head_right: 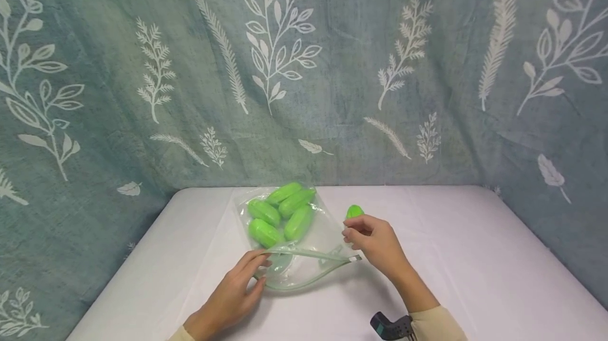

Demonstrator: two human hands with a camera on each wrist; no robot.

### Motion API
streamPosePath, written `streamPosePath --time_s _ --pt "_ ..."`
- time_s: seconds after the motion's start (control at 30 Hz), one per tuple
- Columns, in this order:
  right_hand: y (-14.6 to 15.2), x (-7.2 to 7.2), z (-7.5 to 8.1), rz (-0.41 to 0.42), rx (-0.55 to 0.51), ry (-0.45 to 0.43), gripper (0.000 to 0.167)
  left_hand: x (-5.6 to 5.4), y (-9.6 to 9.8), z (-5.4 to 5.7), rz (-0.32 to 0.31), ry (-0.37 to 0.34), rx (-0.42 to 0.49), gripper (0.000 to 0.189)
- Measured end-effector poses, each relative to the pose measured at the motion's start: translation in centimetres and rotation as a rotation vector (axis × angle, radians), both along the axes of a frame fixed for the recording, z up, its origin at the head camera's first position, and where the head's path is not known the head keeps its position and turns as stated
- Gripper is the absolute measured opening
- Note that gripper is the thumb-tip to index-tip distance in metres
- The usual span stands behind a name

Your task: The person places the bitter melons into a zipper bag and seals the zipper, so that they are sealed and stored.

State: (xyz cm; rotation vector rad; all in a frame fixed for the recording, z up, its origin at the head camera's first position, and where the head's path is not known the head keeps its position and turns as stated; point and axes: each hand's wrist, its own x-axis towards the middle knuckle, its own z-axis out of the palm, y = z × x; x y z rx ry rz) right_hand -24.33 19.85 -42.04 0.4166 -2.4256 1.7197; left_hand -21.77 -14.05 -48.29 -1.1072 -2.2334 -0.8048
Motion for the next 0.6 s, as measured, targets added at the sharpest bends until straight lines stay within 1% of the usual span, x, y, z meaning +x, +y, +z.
streamPosePath --time_s 0.2,0.23,0.33,0.47,0.6 --pt "0.5 -0.6 -0.5 -0.028 -0.021 -0.021 0.030 0.1 -0.1 0.3 0.000 -0.002 -0.006 0.051" --pt "0.6 -0.6 -0.6 -0.033 -0.024 -0.022 0.031 0.1 -0.1 0.4 0.006 -0.015 -0.009 0.050" --pt "0.8 -0.9 -1.0 -0.067 -0.015 -0.034 0.032 0.1 -0.1 0.3 0.009 -0.018 -0.012 0.050" --pt "1.2 -1.4 -1.6 -0.126 0.009 -0.050 0.033 0.1 -0.1 0.2 0.008 0.000 -0.009 0.051" --pt "1.3 -2.1 -2.2 -0.175 0.031 -0.045 0.032 0.2 -0.2 0.2 0.013 -0.002 -0.014 0.051"
